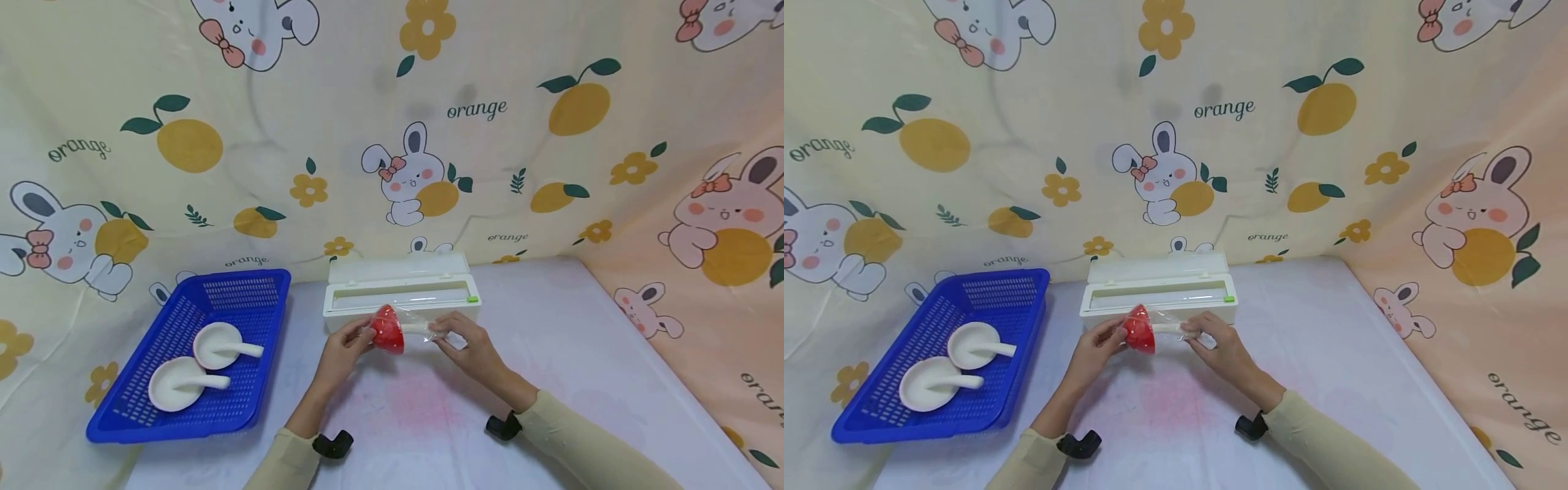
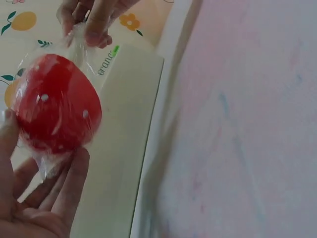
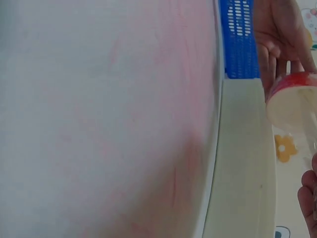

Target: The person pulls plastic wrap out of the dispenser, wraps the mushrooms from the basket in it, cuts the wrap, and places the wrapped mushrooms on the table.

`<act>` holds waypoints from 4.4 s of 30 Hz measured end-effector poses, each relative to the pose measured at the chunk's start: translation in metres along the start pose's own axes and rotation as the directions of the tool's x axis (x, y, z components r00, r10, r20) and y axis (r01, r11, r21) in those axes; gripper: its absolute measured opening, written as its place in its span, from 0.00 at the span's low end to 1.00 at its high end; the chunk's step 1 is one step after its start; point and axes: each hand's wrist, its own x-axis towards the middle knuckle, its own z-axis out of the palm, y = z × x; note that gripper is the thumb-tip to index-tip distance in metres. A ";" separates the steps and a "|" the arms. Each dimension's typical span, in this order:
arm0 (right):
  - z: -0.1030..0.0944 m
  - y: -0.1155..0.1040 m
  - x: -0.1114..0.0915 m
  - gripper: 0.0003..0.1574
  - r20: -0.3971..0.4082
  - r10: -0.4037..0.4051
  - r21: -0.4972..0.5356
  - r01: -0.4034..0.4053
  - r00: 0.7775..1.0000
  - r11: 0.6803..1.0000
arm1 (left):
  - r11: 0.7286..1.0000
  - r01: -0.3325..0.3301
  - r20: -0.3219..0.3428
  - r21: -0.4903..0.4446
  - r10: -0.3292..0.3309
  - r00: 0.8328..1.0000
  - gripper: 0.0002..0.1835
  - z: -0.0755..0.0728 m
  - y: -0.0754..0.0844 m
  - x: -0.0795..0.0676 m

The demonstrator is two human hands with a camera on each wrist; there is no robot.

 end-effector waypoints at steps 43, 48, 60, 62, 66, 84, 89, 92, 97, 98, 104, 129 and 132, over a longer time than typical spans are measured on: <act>0.003 -0.005 -0.007 0.25 0.290 0.250 0.429 -0.359 0.924 0.829 | 0.998 -0.012 -0.088 0.059 0.017 0.996 0.27 -0.016 0.003 0.004; -0.002 -0.003 -0.008 0.28 0.366 0.218 0.425 -0.371 0.905 0.826 | 0.998 -0.043 -0.069 0.051 0.047 0.997 0.30 -0.022 0.001 0.006; 0.003 -0.004 -0.003 0.26 0.227 0.087 0.468 -0.187 0.970 0.864 | 0.997 -0.026 0.043 0.066 0.024 0.999 0.28 -0.018 0.000 0.005; 0.003 -0.003 -0.002 0.25 0.203 0.053 0.449 -0.141 0.978 0.882 | 0.997 -0.032 0.059 0.071 0.028 0.998 0.28 -0.017 0.000 0.005; 0.004 -0.002 -0.002 0.24 0.164 0.025 0.373 -0.085 0.986 0.924 | 0.996 -0.048 0.110 0.080 0.039 0.993 0.29 -0.018 0.001 0.004; 0.005 -0.008 -0.004 0.24 0.360 0.321 0.429 -0.461 0.876 0.777 | 0.995 -0.079 0.089 0.054 0.074 0.993 0.33 -0.027 -0.005 0.003; 0.007 -0.012 0.002 0.25 0.407 0.467 0.285 -0.595 0.785 0.751 | 0.990 -0.127 0.121 0.055 0.119 0.986 0.34 -0.025 -0.006 0.004; 0.008 -0.014 0.004 0.24 0.425 0.507 0.217 -0.629 0.750 0.747 | 0.989 -0.136 0.158 0.052 0.127 0.979 0.38 -0.024 -0.006 0.004; 0.009 -0.016 0.005 0.21 0.410 0.514 0.161 -0.614 0.754 0.773 | 0.985 -0.124 0.192 0.119 0.100 0.976 0.38 -0.023 -0.006 0.002; 0.009 -0.016 0.005 0.20 0.398 0.507 0.161 -0.602 0.764 0.782 | 0.983 -0.122 0.196 0.135 0.094 0.976 0.38 -0.024 -0.006 0.002; 0.009 -0.017 0.003 0.18 0.321 0.446 0.193 -0.519 0.836 0.833 | 0.977 -0.108 0.185 0.183 0.074 0.980 0.31 -0.024 -0.005 0.000; 0.009 -0.029 0.001 0.19 0.345 0.494 -0.001 -0.525 0.798 0.851 | 0.982 -0.146 0.110 0.123 0.133 0.985 0.32 -0.005 -0.004 -0.002; 0.008 -0.030 -0.001 0.17 0.318 0.455 0.013 -0.484 0.832 0.875 | 0.981 -0.138 0.106 0.134 0.125 0.987 0.33 -0.004 -0.005 -0.002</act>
